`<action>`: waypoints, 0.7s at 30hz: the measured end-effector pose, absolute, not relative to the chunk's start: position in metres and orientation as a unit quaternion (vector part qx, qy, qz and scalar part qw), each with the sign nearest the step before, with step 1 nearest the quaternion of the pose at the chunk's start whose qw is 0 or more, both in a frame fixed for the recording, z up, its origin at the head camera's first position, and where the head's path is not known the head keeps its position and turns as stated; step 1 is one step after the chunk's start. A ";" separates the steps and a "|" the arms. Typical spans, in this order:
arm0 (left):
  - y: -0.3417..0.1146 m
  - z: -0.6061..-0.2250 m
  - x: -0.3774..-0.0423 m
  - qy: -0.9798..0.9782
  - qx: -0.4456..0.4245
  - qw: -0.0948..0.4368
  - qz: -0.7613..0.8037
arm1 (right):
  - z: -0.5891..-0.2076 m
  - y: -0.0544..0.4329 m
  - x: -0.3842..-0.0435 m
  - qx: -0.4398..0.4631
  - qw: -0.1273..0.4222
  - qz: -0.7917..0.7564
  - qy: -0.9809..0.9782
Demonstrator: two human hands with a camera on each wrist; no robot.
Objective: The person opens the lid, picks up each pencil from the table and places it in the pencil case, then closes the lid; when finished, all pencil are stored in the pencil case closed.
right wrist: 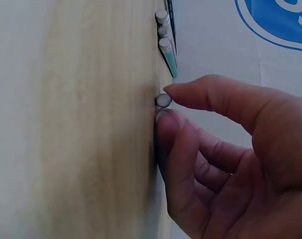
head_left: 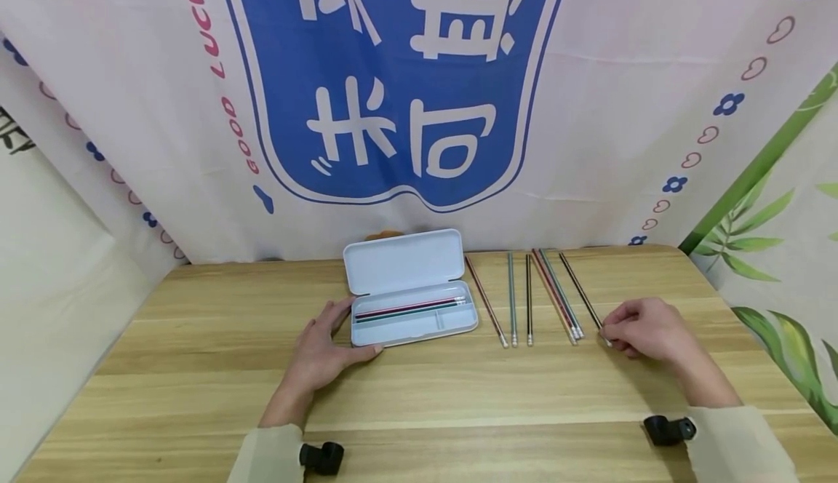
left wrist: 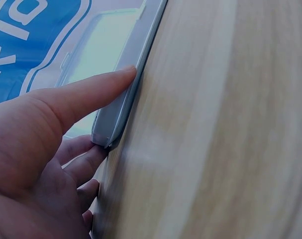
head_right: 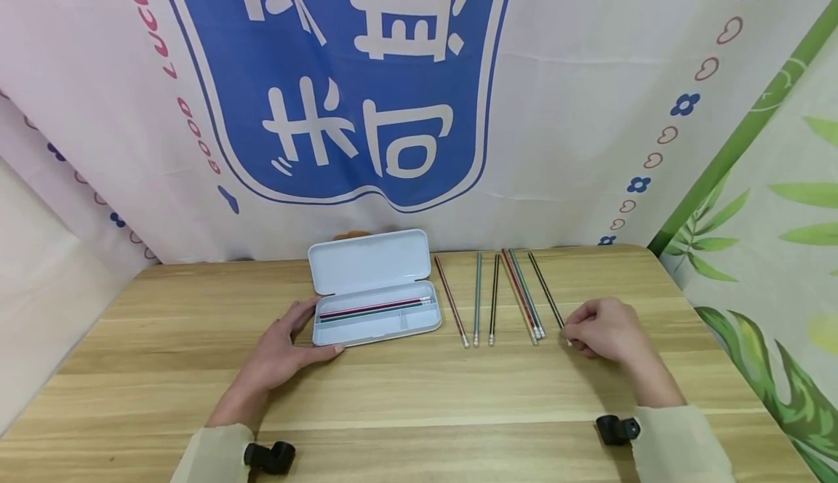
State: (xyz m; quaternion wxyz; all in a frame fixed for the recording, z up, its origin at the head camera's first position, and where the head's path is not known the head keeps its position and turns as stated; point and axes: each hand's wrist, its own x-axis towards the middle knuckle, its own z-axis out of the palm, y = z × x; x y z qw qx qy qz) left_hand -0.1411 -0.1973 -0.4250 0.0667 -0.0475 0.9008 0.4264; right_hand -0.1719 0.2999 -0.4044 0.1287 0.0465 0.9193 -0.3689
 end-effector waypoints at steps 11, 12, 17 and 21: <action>-0.198 -0.428 -0.141 0.902 -0.047 0.062 0.425 | -0.404 0.302 -0.171 0.051 0.143 -0.333 0.931; -0.198 -0.428 -0.141 0.902 -0.047 0.062 0.425 | -0.405 0.302 -0.171 0.050 0.143 -0.332 0.931; -0.198 -0.427 -0.141 0.901 -0.045 0.061 0.428 | -0.405 0.303 -0.170 0.048 0.140 -0.334 0.931; -0.198 -0.427 -0.141 0.901 -0.044 0.061 0.427 | -0.405 0.304 -0.171 0.051 0.142 -0.347 0.926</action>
